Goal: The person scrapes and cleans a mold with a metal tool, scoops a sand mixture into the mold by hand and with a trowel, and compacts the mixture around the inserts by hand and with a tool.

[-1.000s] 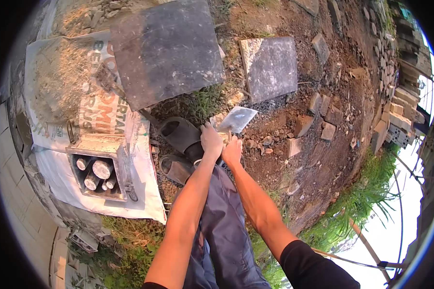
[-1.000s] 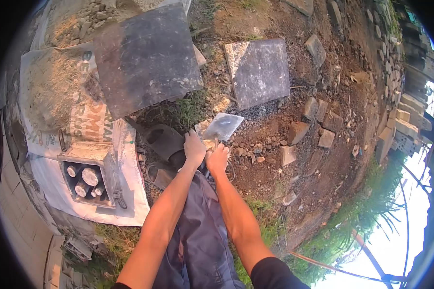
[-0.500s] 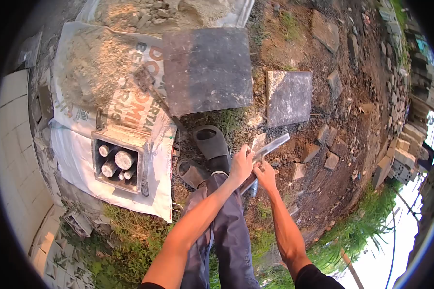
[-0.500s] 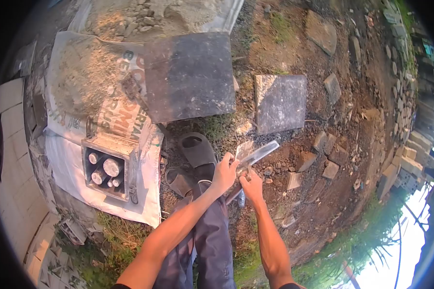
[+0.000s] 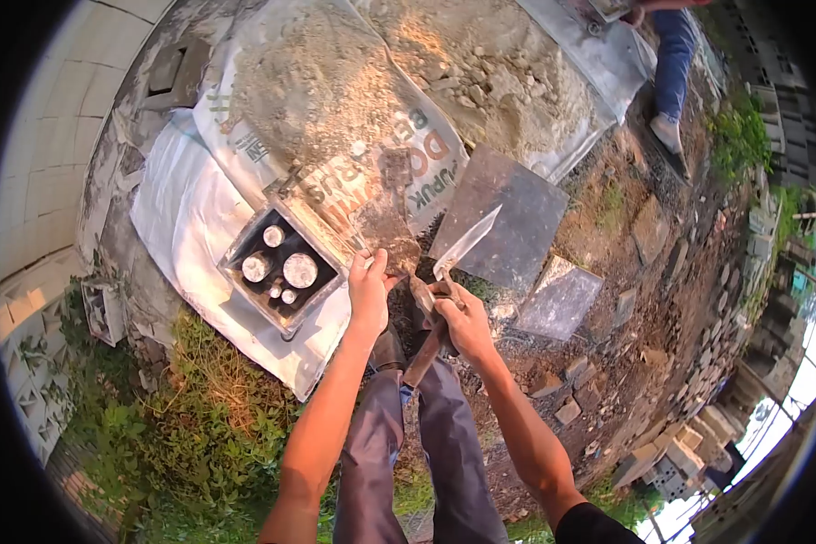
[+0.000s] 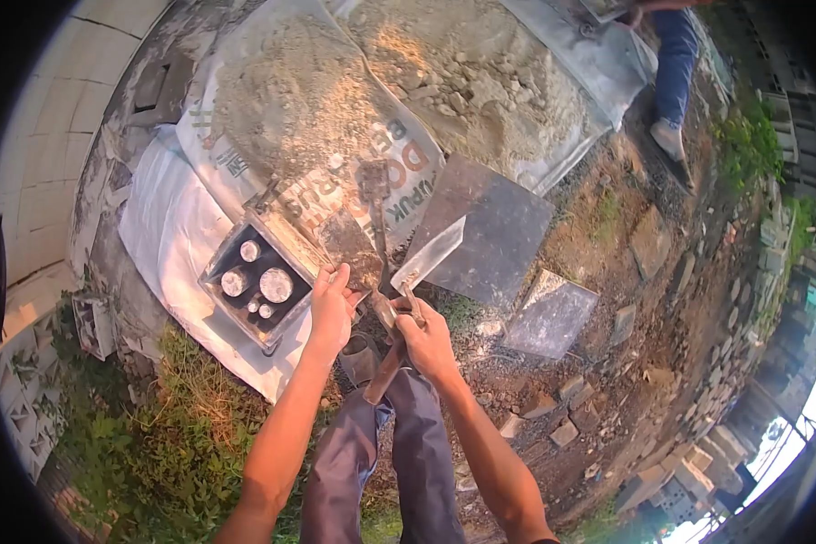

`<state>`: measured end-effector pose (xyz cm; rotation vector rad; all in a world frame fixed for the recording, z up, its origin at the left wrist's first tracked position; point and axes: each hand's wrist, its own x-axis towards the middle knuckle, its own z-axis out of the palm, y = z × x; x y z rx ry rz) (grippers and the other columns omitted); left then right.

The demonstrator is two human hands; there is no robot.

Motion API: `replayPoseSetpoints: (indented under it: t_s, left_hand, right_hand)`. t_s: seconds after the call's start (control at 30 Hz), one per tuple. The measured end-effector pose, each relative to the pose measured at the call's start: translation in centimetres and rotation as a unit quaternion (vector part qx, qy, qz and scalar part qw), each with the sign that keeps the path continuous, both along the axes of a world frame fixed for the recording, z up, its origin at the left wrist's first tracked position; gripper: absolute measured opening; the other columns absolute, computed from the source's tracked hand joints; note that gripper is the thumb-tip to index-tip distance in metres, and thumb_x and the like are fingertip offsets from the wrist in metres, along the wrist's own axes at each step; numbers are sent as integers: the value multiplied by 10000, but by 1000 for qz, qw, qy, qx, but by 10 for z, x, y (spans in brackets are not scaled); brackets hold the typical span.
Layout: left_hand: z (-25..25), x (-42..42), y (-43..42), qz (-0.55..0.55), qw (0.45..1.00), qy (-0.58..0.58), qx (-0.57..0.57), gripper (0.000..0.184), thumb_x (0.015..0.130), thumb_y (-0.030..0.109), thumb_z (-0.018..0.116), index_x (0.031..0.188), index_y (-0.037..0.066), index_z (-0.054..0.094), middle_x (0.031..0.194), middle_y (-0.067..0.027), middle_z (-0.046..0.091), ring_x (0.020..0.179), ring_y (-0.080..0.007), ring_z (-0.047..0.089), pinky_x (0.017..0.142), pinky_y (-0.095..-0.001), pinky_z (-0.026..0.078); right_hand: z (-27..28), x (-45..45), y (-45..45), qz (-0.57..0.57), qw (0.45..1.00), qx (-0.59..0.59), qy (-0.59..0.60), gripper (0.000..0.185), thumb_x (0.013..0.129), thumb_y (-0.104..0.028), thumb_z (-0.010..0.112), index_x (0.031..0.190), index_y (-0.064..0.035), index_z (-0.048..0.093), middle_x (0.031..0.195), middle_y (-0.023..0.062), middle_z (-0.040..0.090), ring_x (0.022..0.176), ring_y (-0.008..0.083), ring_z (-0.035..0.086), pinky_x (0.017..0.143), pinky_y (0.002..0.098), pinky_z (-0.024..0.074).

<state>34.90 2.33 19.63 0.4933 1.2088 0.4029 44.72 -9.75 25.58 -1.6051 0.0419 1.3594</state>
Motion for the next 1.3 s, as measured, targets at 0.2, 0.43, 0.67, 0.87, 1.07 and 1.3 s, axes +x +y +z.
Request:
replayPoseSetpoints:
  t_s: [0.2,0.43,0.67,0.87,1.07,1.3]
  left_hand:
    - [21,-26,14,67,985,-50,-152,184,932,242,541,1040,93,535,969,-41,626,877,-125,602,732,-277,480]
    - [28,-56,32,81,994,19,-65,253,871,146,611,1094,39,556,951,-37,603,821,-140,597,708,-266,470]
    - [41,-65,72,95,991,46,-81,253,918,218,565,1100,49,517,974,-54,598,743,-133,596,638,-280,493]
    - [46,-53,116,122,989,22,-75,201,959,261,497,1046,82,524,834,-13,566,585,-95,537,526,-257,469]
    - [36,-16,190,117,992,48,-12,283,967,328,468,1085,77,523,866,-3,564,614,-97,507,512,-260,416]
    - [-28,40,250,195,980,7,-32,215,958,275,499,1055,84,518,966,-18,579,738,-96,505,574,-282,436]
  right_hand:
    - [-22,-32,62,70,993,-32,-84,267,812,-136,496,1003,-5,628,740,62,617,657,106,549,625,273,448]
    - [-18,-37,94,95,994,-34,43,231,828,-79,484,1003,32,586,874,110,644,780,157,616,723,283,496]
    - [-31,5,143,320,880,-193,-295,229,818,-175,579,864,46,544,685,151,622,638,211,639,600,357,497]
    - [-7,63,246,218,965,-146,-10,177,895,-190,561,792,-67,485,596,-13,451,456,91,430,431,269,399]
    - [29,119,343,268,932,-180,-166,218,888,-228,578,798,-59,475,619,4,470,491,108,484,412,277,384]
    - [-84,196,404,320,856,-130,-385,339,870,-323,586,817,10,553,570,43,495,495,151,485,467,344,380]
